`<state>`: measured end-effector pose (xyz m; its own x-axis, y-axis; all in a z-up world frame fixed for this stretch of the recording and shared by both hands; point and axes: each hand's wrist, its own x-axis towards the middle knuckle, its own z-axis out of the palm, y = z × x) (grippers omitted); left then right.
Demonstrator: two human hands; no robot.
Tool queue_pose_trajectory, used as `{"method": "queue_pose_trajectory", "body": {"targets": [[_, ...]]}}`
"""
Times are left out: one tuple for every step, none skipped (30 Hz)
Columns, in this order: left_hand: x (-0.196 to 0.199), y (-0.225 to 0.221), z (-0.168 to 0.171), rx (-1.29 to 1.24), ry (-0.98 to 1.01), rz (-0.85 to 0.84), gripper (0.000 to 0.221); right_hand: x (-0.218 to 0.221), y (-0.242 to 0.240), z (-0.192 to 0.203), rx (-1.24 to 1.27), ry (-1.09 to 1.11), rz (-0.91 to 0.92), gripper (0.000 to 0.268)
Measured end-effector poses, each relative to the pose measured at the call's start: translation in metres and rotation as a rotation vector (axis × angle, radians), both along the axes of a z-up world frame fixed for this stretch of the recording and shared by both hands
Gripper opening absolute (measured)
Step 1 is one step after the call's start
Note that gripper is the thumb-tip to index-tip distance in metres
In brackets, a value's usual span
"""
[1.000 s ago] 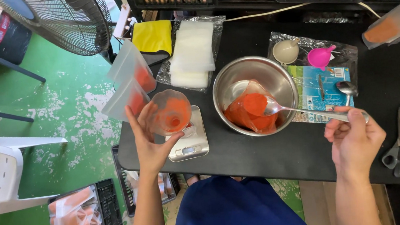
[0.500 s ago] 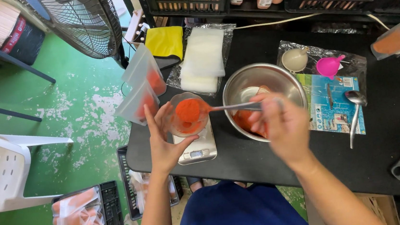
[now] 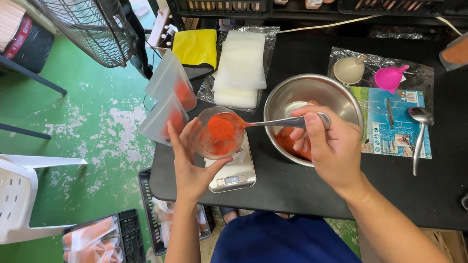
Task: The person portions red sauce from a metal bowl into clear plastic bags, using a spoon to fill each bag and then placing the bag on a digital scale to check the weight.
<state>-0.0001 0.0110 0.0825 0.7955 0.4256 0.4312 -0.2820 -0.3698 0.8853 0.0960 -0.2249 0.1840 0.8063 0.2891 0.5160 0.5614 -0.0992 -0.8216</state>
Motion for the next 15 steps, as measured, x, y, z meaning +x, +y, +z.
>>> {"method": "queue_pose_trajectory", "body": {"targets": [[0.0003,0.0003,0.0012,0.000,0.000,0.002,0.146,0.0000,0.0004,0.0001,0.000,0.000,0.002,0.028],[0.0006,0.0006,0.0023,0.000,-0.005,-0.003,0.146,-0.0001,0.0008,0.0000,0.009,0.004,0.003,0.028],[0.0007,0.0006,0.0033,0.001,-0.008,-0.008,0.146,-0.0004,0.0008,-0.0001,0.018,0.009,0.004,0.028],[0.0008,0.0005,0.0030,0.001,-0.008,-0.007,0.146,-0.0002,0.0007,-0.0001,0.017,0.009,0.005,0.028],[0.0011,0.0008,0.0029,-0.003,-0.009,-0.005,0.147,0.0002,0.0010,-0.0002,0.012,0.002,0.003,0.027],[0.0015,0.0012,0.0028,-0.006,-0.010,-0.002,0.147,0.0007,0.0013,-0.0002,0.007,-0.006,0.002,0.027],[0.0015,0.0013,0.0022,-0.005,-0.010,0.000,0.147,0.0011,0.0011,-0.0014,0.007,-0.005,0.003,0.027],[0.0014,0.0013,0.0016,-0.006,-0.011,-0.001,0.148,0.0013,0.0008,-0.0026,0.008,-0.004,0.006,0.027],[0.0020,0.0010,0.0009,-0.008,-0.013,-0.002,0.148,0.0018,0.0002,-0.0035,0.007,-0.004,0.008,0.027],[0.0017,0.0006,0.0013,-0.009,-0.013,-0.002,0.148,0.0016,0.0006,-0.0030,0.006,-0.004,0.008,0.027],[0.0015,0.0002,0.0018,-0.011,-0.013,-0.003,0.148,0.0015,0.0011,-0.0025,0.012,-0.002,0.007,0.027],[0.0012,-0.0001,0.0023,-0.014,-0.014,-0.003,0.147,0.0013,0.0015,-0.0019,0.017,0.000,0.006,0.027],[0.0012,-0.0006,0.0029,-0.014,-0.014,-0.003,0.147,0.0014,0.0013,-0.0016,0.017,0.000,0.006,0.027],[0.0011,-0.0010,0.0034,-0.017,-0.012,-0.003,0.147,0.0014,0.0012,-0.0012,0.014,-0.005,0.004,0.027],[0.0009,-0.0013,0.0041,-0.020,-0.009,-0.002,0.147,0.0014,0.0011,-0.0009,0.011,-0.010,0.004,0.027]]}}
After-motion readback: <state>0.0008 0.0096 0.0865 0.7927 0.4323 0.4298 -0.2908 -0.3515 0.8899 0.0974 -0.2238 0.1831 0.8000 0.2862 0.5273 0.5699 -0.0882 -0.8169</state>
